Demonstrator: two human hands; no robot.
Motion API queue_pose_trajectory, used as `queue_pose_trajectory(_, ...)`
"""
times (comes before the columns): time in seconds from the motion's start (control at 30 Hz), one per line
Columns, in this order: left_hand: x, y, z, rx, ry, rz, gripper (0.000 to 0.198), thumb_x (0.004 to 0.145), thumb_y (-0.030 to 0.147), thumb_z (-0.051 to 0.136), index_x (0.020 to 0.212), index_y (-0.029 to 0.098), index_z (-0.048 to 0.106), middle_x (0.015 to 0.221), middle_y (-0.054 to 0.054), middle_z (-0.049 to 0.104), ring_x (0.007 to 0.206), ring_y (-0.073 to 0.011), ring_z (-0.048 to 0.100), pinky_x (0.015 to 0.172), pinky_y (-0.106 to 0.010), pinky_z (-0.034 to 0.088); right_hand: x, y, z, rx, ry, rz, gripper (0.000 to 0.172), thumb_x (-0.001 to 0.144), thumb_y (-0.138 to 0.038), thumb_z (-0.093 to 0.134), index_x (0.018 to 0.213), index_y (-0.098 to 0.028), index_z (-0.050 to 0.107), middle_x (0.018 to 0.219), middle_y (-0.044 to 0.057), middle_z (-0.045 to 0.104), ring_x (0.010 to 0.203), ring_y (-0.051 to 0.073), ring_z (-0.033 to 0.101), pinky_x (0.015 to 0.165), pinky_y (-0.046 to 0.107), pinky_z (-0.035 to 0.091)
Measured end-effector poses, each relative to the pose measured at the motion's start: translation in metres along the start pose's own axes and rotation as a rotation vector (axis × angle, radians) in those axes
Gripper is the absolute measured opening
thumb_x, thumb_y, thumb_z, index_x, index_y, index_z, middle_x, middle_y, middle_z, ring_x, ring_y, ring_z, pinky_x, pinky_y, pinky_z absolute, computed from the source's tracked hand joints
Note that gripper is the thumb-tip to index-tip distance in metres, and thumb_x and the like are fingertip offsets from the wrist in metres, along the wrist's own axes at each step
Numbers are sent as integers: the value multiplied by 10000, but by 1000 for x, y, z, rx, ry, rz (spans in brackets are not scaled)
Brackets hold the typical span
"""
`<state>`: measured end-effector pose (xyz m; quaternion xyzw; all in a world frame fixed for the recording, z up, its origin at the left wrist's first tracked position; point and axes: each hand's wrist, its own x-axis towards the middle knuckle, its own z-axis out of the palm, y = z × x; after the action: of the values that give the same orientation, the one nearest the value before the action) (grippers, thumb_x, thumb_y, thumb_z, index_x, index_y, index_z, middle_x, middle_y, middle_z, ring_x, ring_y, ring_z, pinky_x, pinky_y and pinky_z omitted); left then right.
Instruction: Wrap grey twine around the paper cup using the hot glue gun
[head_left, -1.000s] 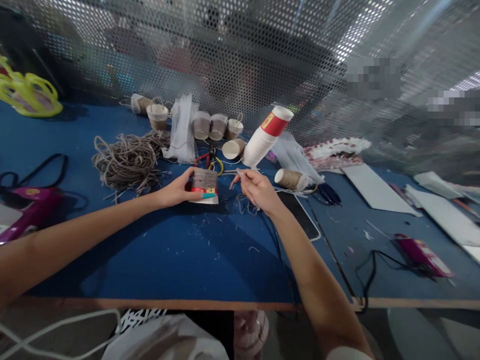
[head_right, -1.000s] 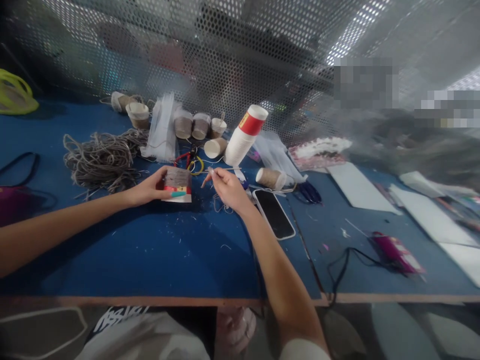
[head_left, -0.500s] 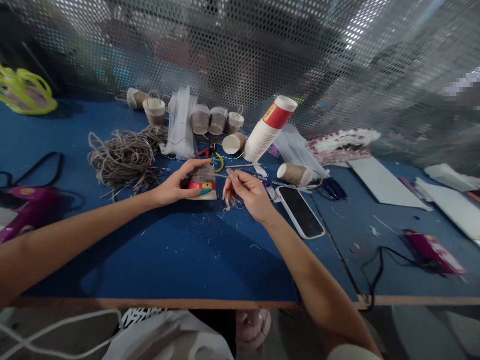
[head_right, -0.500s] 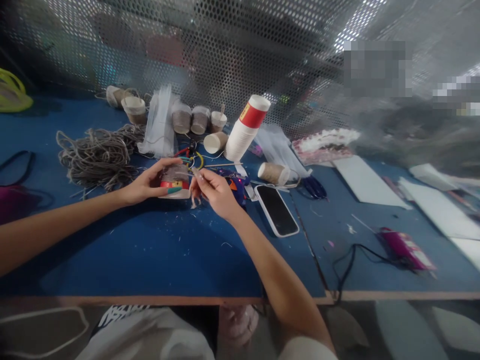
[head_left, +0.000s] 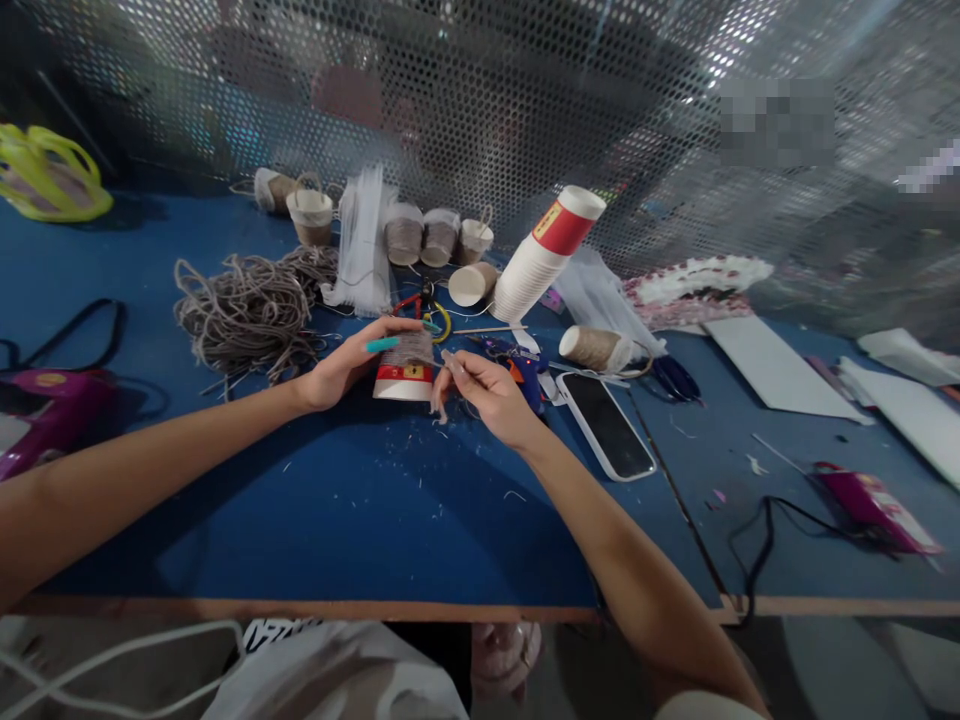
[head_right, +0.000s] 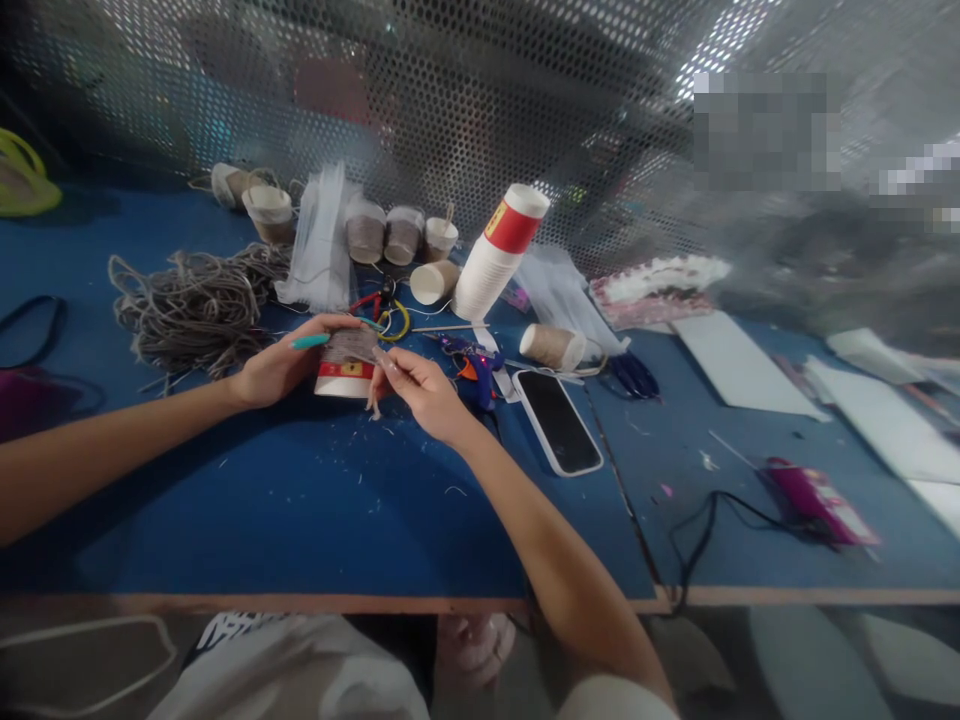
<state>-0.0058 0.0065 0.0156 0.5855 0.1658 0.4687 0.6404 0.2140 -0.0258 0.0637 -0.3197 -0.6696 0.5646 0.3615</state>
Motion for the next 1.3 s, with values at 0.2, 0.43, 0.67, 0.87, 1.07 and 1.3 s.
queue_pose_trajectory(0.2, 1, 1, 2, -60, 33, -24, 487, 841, 516, 606, 1215, 207, 647, 1264, -105, 685, 1222, -346, 611, 1077, -510, 456, 0, 5, -1, -18, 17, 30, 434, 901, -614, 602, 772, -199, 590, 720, -7, 603, 654, 113, 586, 642, 273, 511)
queue_pose_trajectory(0.43, 2, 0, -3, 10, 12, 7, 527, 740, 365, 713, 1242, 220, 642, 1225, -75, 688, 1176, -303, 610, 1047, -445, 448, 0, 4, 0, -50, 35, 30, 429, 915, -600, 591, 769, -196, 591, 723, -7, 589, 672, 109, 576, 681, 270, 507)
queue_pose_trajectory(0.67, 2, 1, -2, 44, 40, -8, 468, 744, 289, 694, 1203, 226, 630, 1197, -62, 690, 1149, -290, 611, 1031, -437, 442, 2, 10, -2, -46, 24, 45, 445, 906, -621, 589, 758, -202, 582, 720, -9, 577, 665, 113, 578, 637, 271, 489)
queue_pose_trajectory(0.87, 2, -1, -3, 54, 26, -11, 505, 727, 299, 679, 1222, 227, 611, 1215, -63, 676, 1175, -313, 594, 1041, -458, 428, 2, 10, -2, -83, 33, 48, 431, 925, -602, 572, 759, -205, 586, 721, -3, 588, 678, 118, 585, 658, 278, 490)
queue_pose_trajectory(1.07, 2, -2, -4, 36, 19, -10, 516, 716, 307, 691, 1221, 234, 618, 1219, -57, 678, 1171, -305, 599, 1042, -439, 425, 1, 10, -2, -87, 35, 64, 432, 920, -602, 578, 755, -203, 581, 717, -1, 592, 674, 118, 578, 649, 277, 484)
queue_pose_trajectory(1.3, 2, 0, -3, 28, 26, -14, 477, 744, 330, 700, 1205, 237, 624, 1188, -46, 680, 1136, -274, 601, 1005, -405, 438, 2, 14, -2, -63, 47, 90, 448, 906, -620, 584, 748, -201, 570, 715, -1, 593, 671, 115, 568, 654, 276, 480)
